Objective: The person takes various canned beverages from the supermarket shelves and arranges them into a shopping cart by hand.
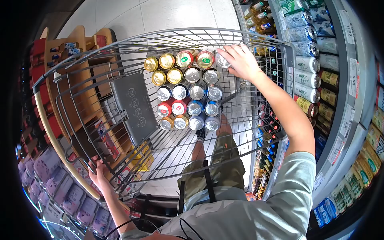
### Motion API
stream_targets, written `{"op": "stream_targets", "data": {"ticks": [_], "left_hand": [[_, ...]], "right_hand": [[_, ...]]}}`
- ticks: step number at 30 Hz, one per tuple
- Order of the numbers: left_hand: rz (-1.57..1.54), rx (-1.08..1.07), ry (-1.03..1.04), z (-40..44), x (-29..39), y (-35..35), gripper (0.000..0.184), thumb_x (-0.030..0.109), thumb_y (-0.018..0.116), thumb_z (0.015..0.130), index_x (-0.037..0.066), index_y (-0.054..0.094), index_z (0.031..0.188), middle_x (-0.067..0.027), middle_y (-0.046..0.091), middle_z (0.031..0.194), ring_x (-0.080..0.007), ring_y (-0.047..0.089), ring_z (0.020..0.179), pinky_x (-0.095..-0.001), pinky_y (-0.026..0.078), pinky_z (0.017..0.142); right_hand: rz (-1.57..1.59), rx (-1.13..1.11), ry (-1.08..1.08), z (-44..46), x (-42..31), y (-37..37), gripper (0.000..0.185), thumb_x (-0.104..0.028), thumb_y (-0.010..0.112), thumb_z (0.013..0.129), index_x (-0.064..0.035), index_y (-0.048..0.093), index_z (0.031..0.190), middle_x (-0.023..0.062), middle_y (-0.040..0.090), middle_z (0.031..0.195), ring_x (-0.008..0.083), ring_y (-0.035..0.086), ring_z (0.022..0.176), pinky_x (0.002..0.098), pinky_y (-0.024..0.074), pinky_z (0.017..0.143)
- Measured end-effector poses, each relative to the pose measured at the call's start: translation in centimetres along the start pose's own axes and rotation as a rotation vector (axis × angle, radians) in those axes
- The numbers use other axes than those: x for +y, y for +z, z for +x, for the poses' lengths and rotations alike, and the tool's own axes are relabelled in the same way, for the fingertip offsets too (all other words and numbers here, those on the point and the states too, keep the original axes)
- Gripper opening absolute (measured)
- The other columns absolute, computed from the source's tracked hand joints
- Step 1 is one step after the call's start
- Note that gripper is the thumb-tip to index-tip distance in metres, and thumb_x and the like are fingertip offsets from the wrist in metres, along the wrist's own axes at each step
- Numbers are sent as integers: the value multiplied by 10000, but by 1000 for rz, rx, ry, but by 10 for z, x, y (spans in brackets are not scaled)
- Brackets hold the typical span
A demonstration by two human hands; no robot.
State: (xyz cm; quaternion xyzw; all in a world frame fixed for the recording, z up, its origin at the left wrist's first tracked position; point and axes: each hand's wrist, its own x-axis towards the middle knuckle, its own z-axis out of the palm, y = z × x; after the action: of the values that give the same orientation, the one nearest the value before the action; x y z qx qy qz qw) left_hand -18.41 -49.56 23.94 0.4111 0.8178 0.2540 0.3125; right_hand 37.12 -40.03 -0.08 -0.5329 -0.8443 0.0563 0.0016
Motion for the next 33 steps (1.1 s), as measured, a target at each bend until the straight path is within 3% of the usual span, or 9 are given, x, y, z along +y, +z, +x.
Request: {"op": "stream_targets", "data": {"ticks": [2,4,33], "left_hand": [[-9,-3,-8,0,-2,-1,288,168,554,933,19,562,1179,-6,621,917,-100,605,752,-230,489,713],[-53,3,17,0,-2,1,316,258,616,951,28,589,1166,23,632,890,-44,550,731,-188,417,636],[-46,20,17,1,-5,0,290,218,604,946,31,594,1166,5,647,884,-63,587,733,-197,460,632]], "right_hand": [[-17,19,-11,0,0,2,933,-260,818,636,-125,380,1448,97,519,1317,258,483,1210,455,350,1054],[-23,-1,-12,2,-2,-2,936,-267,824,632,-122,383,1444,95,523,1302,256,483,1207,453,349,1053],[23,45,-6,-9,-12,-12,876,-292,818,630,-106,445,1400,107,533,1280,274,440,1274,468,295,1100]]}}
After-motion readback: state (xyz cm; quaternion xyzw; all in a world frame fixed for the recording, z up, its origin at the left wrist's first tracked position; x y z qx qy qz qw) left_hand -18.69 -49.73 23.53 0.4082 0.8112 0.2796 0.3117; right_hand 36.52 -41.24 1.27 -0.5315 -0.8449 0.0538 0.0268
